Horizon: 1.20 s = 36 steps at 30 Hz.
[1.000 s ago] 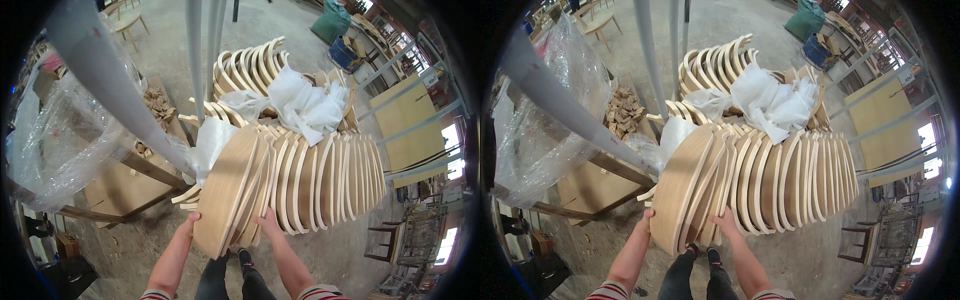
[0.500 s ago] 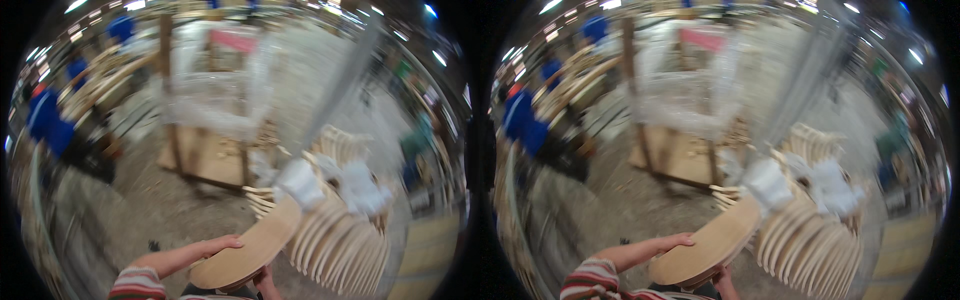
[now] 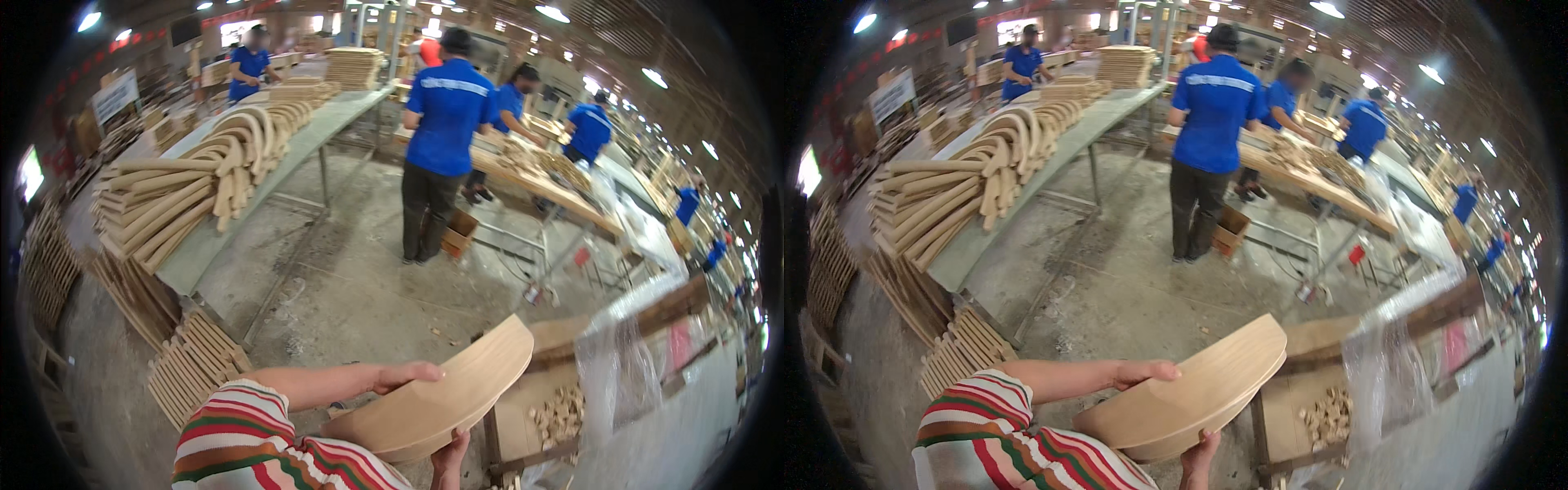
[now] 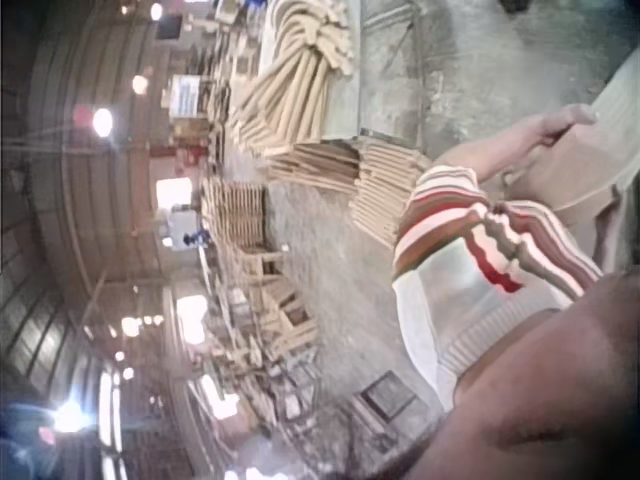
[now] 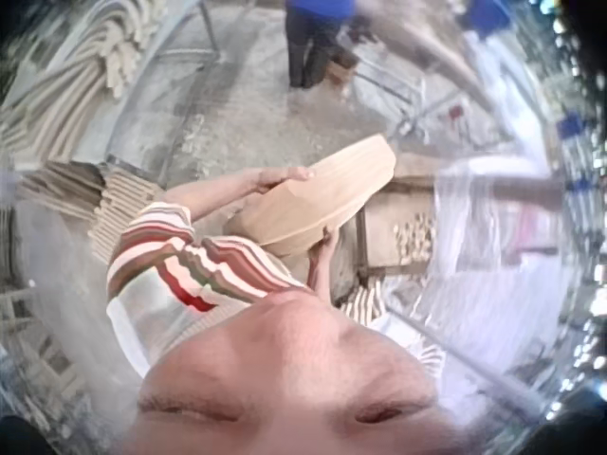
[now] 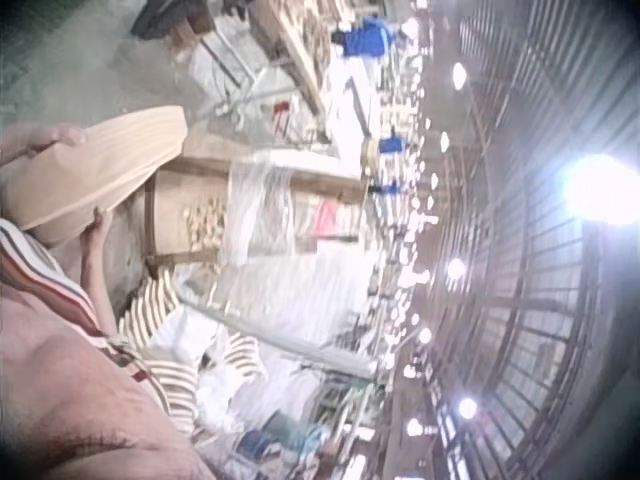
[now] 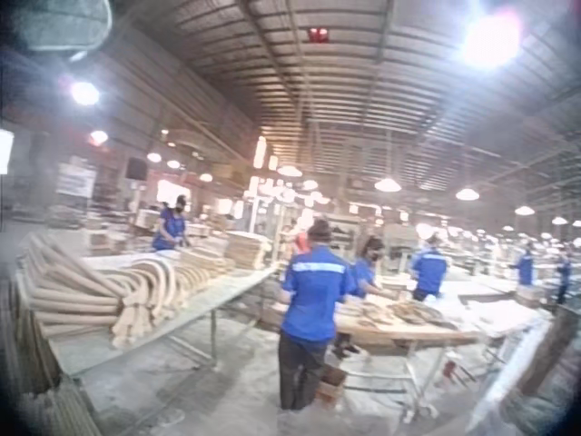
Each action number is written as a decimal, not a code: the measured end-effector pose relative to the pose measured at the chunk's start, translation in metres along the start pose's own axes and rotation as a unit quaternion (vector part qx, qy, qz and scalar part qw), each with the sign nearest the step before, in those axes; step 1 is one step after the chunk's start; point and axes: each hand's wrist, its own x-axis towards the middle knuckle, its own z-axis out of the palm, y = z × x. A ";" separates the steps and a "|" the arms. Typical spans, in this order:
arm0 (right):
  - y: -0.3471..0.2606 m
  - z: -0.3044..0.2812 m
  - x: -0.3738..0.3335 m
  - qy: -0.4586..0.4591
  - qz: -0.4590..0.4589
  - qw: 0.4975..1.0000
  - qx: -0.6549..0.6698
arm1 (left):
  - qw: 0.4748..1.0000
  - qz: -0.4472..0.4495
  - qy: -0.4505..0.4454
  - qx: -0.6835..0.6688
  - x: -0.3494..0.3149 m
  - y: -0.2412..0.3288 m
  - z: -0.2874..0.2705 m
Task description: The person applies a yellowish finish to curved wooden chair parts using a brush and a small container. They dip the brush into the container and coat the wood surfaces, then place the treated parts onto a stack. The person also moves stacks of wooden parts around the workshop floor.
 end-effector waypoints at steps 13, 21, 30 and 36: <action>-0.006 0.274 0.331 -0.256 0.025 0.963 -0.081 | 0.917 0.259 0.292 -0.084 -0.096 0.232 -0.146; 0.054 0.490 0.456 -0.470 0.170 0.859 -0.111 | 0.743 0.428 0.514 -0.033 -0.160 0.324 -0.176; 0.185 0.729 0.466 -0.609 0.438 0.661 -0.036 | 0.600 0.461 0.653 0.014 -0.285 0.455 -0.208; 0.248 0.830 0.485 -0.634 0.461 0.621 -0.020 | 0.576 0.462 0.674 0.034 -0.358 0.516 -0.283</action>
